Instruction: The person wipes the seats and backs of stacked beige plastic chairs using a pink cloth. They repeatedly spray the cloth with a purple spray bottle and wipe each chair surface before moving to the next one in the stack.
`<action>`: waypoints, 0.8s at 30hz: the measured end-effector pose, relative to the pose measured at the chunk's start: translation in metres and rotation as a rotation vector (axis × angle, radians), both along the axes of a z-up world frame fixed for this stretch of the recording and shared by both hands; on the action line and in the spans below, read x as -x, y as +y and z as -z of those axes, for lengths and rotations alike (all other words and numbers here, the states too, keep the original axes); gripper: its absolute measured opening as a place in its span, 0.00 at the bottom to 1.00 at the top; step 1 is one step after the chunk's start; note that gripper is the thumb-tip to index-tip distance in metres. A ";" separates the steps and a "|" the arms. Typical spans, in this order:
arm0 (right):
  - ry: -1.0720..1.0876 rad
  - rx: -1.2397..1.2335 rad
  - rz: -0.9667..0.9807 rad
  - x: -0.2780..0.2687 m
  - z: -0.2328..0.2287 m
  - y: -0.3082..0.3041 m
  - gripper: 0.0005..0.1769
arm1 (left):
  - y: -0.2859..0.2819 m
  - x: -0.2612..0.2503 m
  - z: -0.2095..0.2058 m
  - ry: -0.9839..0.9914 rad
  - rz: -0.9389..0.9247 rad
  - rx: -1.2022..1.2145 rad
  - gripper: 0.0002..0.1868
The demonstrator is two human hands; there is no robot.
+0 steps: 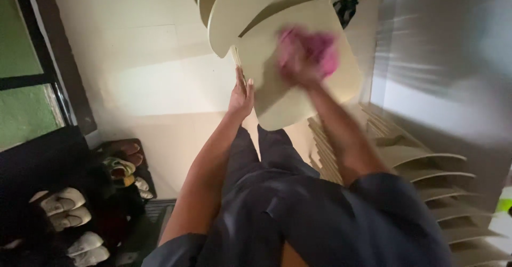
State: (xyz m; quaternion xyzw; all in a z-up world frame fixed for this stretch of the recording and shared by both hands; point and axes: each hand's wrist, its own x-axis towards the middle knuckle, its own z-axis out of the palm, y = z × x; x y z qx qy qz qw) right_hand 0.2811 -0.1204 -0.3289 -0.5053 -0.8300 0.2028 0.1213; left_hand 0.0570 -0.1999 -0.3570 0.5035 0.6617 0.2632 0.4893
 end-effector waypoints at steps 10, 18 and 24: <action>-0.015 -0.048 0.247 0.035 0.052 -0.045 0.24 | -0.029 0.035 0.000 0.037 0.080 0.061 0.42; 1.056 0.349 0.349 -0.024 0.099 -0.046 0.17 | -0.028 0.058 0.003 0.001 0.159 -0.022 0.40; 0.403 0.020 0.501 0.063 0.088 -0.018 0.37 | -0.040 0.071 0.003 0.005 0.176 0.022 0.41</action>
